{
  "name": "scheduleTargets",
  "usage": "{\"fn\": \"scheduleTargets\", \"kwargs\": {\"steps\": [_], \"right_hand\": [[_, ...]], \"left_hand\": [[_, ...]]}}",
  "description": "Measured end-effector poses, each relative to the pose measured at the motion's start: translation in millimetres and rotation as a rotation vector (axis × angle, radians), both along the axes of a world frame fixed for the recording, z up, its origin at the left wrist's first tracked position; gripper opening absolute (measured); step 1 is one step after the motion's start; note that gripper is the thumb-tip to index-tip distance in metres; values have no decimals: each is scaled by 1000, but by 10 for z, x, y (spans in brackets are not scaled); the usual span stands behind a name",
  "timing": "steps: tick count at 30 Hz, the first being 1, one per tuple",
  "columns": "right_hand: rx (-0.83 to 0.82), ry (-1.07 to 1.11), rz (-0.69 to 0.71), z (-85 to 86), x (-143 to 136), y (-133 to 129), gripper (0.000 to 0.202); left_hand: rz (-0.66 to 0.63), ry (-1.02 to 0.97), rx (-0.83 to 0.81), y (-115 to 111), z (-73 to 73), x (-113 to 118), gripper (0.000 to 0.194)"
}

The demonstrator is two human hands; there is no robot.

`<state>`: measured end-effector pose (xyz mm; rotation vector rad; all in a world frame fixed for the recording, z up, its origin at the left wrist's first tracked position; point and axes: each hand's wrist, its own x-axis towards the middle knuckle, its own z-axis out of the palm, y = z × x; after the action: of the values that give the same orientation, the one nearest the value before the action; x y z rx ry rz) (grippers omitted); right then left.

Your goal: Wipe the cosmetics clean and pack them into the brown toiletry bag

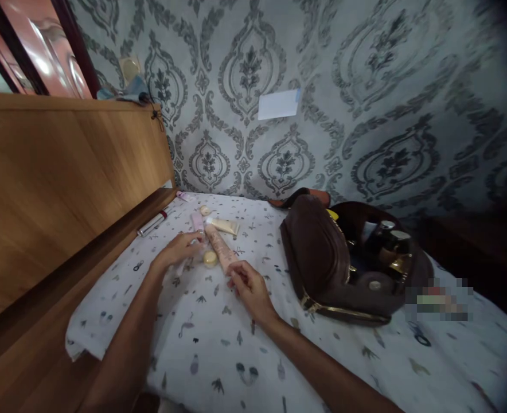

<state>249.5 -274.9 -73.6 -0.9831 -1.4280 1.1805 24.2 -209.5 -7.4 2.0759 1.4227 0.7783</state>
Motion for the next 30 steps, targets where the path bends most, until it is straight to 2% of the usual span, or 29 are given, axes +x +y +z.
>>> {"fn": "scheduleTargets", "kwargs": {"steps": [4, 8, 10, 13, 15, 19, 24, 27, 30], "right_hand": [[-2, -47, -8, -46, -3, 31, 18], [0, -47, 12, -47, 7, 35, 17], [-4, -23, 28, -27, 18, 18, 24], [-23, 39, 62, 8, 31, -13, 45], [-15, 73, 70, 27, 33, -29, 53], [37, 133, 42, 66, 37, -48, 48], [45, 182, -18, 101, 55, -41, 36], [29, 213, -53, 86, 51, -14, 36], [12, 247, -73, 60, 38, 22, 38]], "left_hand": [[-162, 64, -115, 8, -88, 32, 42], [-269, 63, -148, -3, -93, 151, 40], [-274, 9, -169, -26, -47, 171, 41], [-267, -163, -183, -82, 40, 190, 49], [-323, -258, -188, -123, 81, 229, 51], [-447, -328, -267, -182, 86, 375, 54], [-471, -310, -342, -208, 34, 524, 55], [-447, -307, -329, -197, -4, 515, 63], [-400, -416, -318, -162, -59, 470, 64]]}}
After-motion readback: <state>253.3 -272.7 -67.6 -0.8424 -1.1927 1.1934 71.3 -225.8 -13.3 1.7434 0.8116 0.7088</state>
